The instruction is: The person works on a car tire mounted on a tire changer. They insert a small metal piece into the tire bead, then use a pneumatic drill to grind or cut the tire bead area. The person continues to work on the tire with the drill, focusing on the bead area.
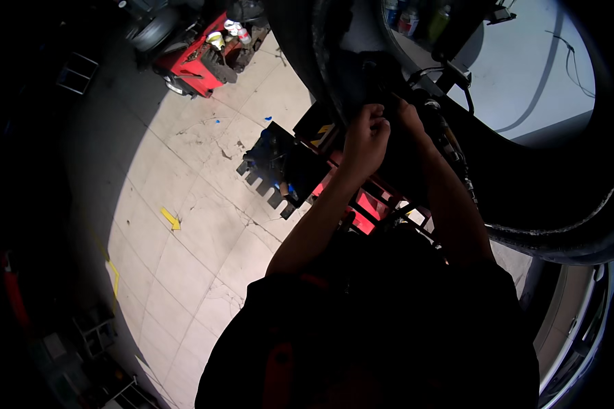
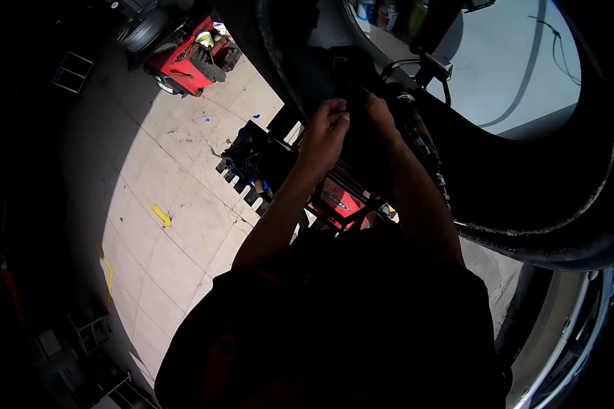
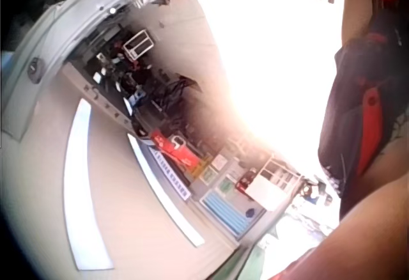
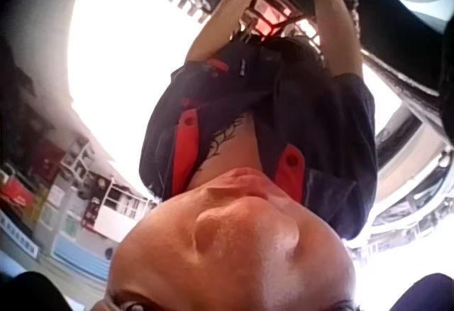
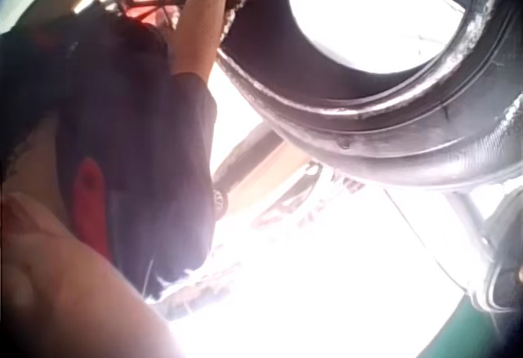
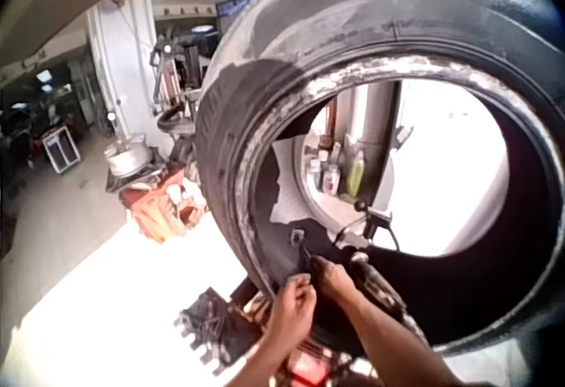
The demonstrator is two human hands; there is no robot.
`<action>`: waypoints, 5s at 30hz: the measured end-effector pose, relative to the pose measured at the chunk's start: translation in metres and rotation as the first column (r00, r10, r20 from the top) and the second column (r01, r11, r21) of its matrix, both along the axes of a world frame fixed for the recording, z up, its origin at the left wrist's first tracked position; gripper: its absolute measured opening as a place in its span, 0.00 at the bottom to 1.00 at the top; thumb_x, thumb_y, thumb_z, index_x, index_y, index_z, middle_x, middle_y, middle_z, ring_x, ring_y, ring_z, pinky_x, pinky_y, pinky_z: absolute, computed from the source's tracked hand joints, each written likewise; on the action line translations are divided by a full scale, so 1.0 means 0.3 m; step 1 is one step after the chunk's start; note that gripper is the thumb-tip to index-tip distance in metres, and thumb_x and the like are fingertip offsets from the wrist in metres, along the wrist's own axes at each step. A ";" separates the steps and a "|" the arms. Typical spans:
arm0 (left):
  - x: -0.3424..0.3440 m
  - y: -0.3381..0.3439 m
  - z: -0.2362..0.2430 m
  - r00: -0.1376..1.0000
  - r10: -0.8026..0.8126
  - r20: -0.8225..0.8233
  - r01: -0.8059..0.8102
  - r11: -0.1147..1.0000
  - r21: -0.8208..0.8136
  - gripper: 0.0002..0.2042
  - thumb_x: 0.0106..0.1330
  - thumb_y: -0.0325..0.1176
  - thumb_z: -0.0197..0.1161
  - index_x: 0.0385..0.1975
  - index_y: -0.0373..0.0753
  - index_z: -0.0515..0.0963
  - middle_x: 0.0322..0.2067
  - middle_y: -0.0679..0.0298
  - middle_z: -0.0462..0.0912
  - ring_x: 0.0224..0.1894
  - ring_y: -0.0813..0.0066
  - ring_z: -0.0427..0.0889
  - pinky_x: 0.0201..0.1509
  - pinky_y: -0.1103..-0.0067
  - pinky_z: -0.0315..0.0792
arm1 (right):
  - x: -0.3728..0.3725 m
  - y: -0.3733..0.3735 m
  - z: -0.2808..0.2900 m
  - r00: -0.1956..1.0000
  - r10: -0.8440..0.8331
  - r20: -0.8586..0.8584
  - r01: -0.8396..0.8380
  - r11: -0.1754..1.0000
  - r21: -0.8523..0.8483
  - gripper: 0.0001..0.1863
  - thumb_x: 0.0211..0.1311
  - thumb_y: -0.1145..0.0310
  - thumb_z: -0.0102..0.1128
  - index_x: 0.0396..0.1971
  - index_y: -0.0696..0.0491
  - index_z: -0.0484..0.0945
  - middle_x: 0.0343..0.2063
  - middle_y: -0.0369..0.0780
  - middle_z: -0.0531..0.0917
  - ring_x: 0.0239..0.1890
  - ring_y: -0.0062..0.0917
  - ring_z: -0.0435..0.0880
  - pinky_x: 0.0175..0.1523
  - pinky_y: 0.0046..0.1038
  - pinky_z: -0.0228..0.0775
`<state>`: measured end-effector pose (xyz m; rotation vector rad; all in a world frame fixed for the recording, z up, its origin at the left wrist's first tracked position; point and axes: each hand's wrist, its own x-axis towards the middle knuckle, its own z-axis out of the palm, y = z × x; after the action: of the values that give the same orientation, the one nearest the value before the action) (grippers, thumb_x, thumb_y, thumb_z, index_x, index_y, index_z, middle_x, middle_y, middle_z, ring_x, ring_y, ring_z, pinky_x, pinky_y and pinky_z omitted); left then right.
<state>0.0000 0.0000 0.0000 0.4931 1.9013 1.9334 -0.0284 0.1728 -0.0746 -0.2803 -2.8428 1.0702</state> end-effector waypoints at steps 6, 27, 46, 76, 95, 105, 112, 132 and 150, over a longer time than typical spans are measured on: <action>-0.108 0.207 0.070 0.999 0.048 0.021 -0.043 0.980 -0.195 0.26 0.63 0.38 0.53 0.58 0.32 0.61 0.56 0.46 0.67 0.58 0.54 0.69 0.58 0.70 0.65 | -0.007 0.035 -0.187 0.978 0.099 -0.185 -0.043 0.957 0.287 0.18 0.59 0.66 0.49 0.49 0.53 0.71 0.34 0.48 0.82 0.34 0.39 0.82 0.35 0.35 0.75; -0.429 0.379 -0.224 0.635 0.250 0.731 -0.254 0.961 -0.107 0.24 0.68 0.38 0.44 0.62 0.36 0.56 0.58 0.53 0.64 0.55 0.62 0.67 0.60 0.68 0.61 | -0.065 -0.083 -0.023 0.945 -0.324 0.049 0.324 0.903 -0.281 0.27 0.57 0.58 0.54 0.58 0.44 0.66 0.46 0.47 0.79 0.49 0.43 0.77 0.52 0.36 0.69; -0.437 0.388 -0.213 0.784 0.407 0.469 -0.369 0.913 -0.175 0.09 0.67 0.31 0.48 0.33 0.33 0.74 0.27 0.61 0.78 0.31 0.71 0.77 0.36 0.74 0.72 | -0.075 -0.104 0.093 0.956 -0.293 -0.030 0.272 0.916 -0.295 0.28 0.57 0.58 0.55 0.59 0.48 0.65 0.45 0.50 0.79 0.48 0.45 0.77 0.49 0.35 0.70; -0.433 0.403 -0.248 0.548 0.429 0.718 -0.432 0.880 -0.197 0.16 0.64 0.29 0.49 0.51 0.32 0.69 0.44 0.54 0.75 0.44 0.66 0.77 0.49 0.74 0.72 | -0.068 -0.027 0.035 0.981 -0.183 0.066 0.194 0.943 -0.269 0.26 0.56 0.59 0.56 0.54 0.54 0.71 0.48 0.50 0.77 0.53 0.39 0.75 0.55 0.31 0.67; -0.430 0.408 -0.215 0.580 0.395 0.712 -0.569 0.823 0.007 0.17 0.65 0.44 0.55 0.41 0.36 0.71 0.25 0.63 0.75 0.27 0.73 0.75 0.34 0.76 0.72 | -0.101 -0.012 -0.001 0.995 -0.031 -0.093 0.005 0.965 -0.263 0.28 0.58 0.62 0.57 0.58 0.56 0.66 0.56 0.48 0.71 0.61 0.36 0.67 0.61 0.30 0.59; -0.440 0.422 -0.165 0.456 0.388 0.801 -0.654 0.757 0.006 0.13 0.63 0.40 0.59 0.38 0.38 0.70 0.16 0.65 0.71 0.17 0.75 0.70 0.21 0.79 0.68 | -0.088 -0.005 0.014 0.993 -0.101 -0.064 0.083 0.967 -0.240 0.25 0.62 0.57 0.51 0.57 0.51 0.68 0.54 0.49 0.72 0.60 0.38 0.67 0.60 0.31 0.61; -0.443 0.423 -0.194 0.435 0.314 0.844 -0.680 0.729 0.079 0.10 0.62 0.38 0.59 0.24 0.42 0.70 0.16 0.70 0.68 0.17 0.80 0.66 0.22 0.82 0.64 | -0.065 -0.010 0.069 0.999 -0.051 0.002 0.051 0.987 -0.150 0.20 0.61 0.59 0.51 0.51 0.52 0.73 0.45 0.51 0.78 0.53 0.43 0.74 0.54 0.34 0.67; -0.413 0.455 -0.197 0.659 0.204 0.724 -0.576 0.755 0.313 0.15 0.65 0.42 0.56 0.18 0.43 0.68 0.16 0.71 0.67 0.18 0.80 0.65 0.24 0.82 0.63 | -0.023 0.002 0.151 0.995 -0.098 0.005 0.098 0.985 -0.143 0.17 0.57 0.65 0.55 0.46 0.53 0.76 0.41 0.52 0.79 0.48 0.46 0.76 0.50 0.36 0.68; -0.514 0.453 -0.365 0.672 0.218 0.707 -0.572 0.760 0.310 0.13 0.66 0.39 0.55 0.19 0.43 0.69 0.16 0.72 0.67 0.17 0.81 0.65 0.24 0.82 0.63 | -0.036 -0.016 0.126 0.992 -0.117 -0.051 0.108 0.983 -0.147 0.16 0.57 0.65 0.53 0.47 0.48 0.76 0.40 0.53 0.78 0.49 0.48 0.74 0.50 0.37 0.68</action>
<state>-0.1542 0.1358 -0.1095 -0.5043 1.0849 2.4779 -0.0390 0.1680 -0.0367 -0.4073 -2.6662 1.2403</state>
